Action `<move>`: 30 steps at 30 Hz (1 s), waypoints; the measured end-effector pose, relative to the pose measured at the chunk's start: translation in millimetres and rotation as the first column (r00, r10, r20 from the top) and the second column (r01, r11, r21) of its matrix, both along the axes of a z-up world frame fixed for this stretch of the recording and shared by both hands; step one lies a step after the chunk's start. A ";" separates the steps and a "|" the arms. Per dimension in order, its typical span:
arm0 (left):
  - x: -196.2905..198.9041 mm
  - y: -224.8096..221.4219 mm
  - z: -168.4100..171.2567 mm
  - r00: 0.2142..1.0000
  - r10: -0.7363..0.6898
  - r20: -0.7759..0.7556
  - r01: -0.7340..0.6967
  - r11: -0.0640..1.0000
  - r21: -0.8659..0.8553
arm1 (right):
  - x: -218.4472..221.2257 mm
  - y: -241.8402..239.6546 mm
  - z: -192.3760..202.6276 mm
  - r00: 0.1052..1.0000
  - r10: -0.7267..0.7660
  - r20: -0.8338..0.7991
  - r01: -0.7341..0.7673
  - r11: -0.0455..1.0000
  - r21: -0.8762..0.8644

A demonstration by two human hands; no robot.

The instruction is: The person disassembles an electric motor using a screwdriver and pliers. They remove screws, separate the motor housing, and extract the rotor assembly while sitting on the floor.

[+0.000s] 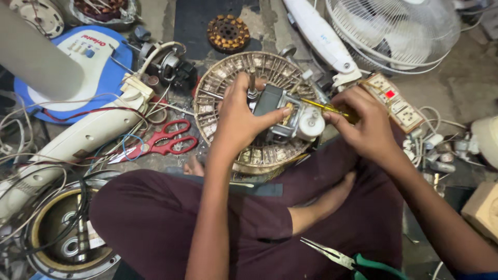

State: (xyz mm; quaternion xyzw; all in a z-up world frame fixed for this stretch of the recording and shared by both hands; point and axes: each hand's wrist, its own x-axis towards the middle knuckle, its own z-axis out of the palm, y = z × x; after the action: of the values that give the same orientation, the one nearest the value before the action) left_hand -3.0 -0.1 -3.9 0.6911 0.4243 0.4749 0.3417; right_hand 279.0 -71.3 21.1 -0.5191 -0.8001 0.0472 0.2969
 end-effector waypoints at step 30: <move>1.2 -2.7 8.5 0.997 -0.069 -0.017 0.070 0.989 0.128 | 10.6 14.3 6.8 0.666 -0.501 -0.553 -0.311 0.487 -0.816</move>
State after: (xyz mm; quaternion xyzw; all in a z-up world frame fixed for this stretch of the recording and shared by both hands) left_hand -1.8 -2.8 4.7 0.7290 0.3705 0.4848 0.3102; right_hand 289.6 -57.0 27.9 -0.5754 -0.4337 0.6293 0.2914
